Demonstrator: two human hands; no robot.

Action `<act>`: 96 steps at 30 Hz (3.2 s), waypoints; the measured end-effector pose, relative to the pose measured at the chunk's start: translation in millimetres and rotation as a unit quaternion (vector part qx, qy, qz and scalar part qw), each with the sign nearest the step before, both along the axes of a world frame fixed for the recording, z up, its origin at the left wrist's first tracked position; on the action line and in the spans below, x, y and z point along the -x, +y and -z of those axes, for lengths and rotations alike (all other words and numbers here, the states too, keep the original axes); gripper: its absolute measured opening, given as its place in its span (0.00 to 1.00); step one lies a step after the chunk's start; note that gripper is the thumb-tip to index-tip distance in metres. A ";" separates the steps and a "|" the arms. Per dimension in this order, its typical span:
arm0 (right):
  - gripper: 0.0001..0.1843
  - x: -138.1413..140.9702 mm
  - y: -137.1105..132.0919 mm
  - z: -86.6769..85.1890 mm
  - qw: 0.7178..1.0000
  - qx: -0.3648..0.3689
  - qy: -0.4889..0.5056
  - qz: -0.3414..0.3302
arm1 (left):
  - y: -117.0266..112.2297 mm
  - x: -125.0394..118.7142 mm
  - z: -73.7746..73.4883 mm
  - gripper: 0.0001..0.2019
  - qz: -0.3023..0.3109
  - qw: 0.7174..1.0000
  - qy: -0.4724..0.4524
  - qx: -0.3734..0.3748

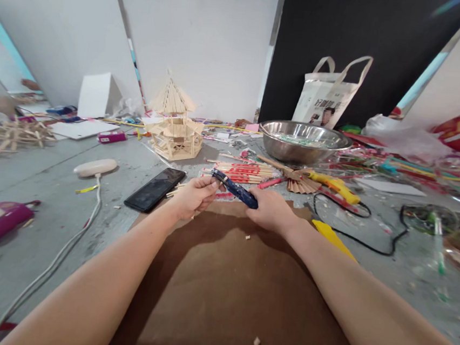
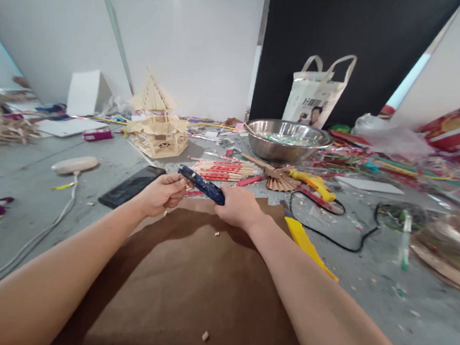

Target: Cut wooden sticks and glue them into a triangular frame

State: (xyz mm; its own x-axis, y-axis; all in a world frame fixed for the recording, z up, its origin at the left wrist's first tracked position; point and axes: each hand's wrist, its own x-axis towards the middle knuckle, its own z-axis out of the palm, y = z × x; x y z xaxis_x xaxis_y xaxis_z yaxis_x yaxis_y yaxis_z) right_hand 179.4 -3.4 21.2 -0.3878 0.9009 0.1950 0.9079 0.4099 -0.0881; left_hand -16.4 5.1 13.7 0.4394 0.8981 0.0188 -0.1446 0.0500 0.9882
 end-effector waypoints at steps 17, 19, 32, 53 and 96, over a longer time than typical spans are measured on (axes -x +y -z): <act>0.35 -21.4 19.8 17.8 0.982 -0.048 -0.036 0.178 | 10.1 5.8 16.8 0.12 -0.183 0.790 0.488 -0.325; 0.35 -25.1 21.9 20.2 0.978 -0.065 -0.057 0.190 | 9.9 6.5 17.8 0.12 -0.187 0.745 0.550 -0.328; 0.39 -34.8 33.2 32.6 0.952 -0.068 -0.084 0.286 | 13.3 10.2 24.0 0.14 -0.194 0.622 0.679 -0.339; 0.19 0.0 25.3 15.6 0.993 -0.063 -0.085 0.050 | -12.7 -22.1 24.9 0.17 0.016 0.675 0.564 -0.475; 0.15 30.6 -8.0 -13.2 0.996 -0.023 -0.053 -0.063 | -6.9 -23.7 12.0 0.17 -0.239 0.970 -0.017 -0.040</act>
State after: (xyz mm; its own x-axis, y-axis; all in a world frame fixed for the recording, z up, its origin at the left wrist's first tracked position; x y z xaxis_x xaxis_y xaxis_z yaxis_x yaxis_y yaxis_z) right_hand 148.8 -11.4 34.5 -0.5174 0.8351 0.1869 0.8525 0.5220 0.0278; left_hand 7.3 -1.8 1.7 -0.0296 0.9941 0.1040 -0.1655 -0.1075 0.9803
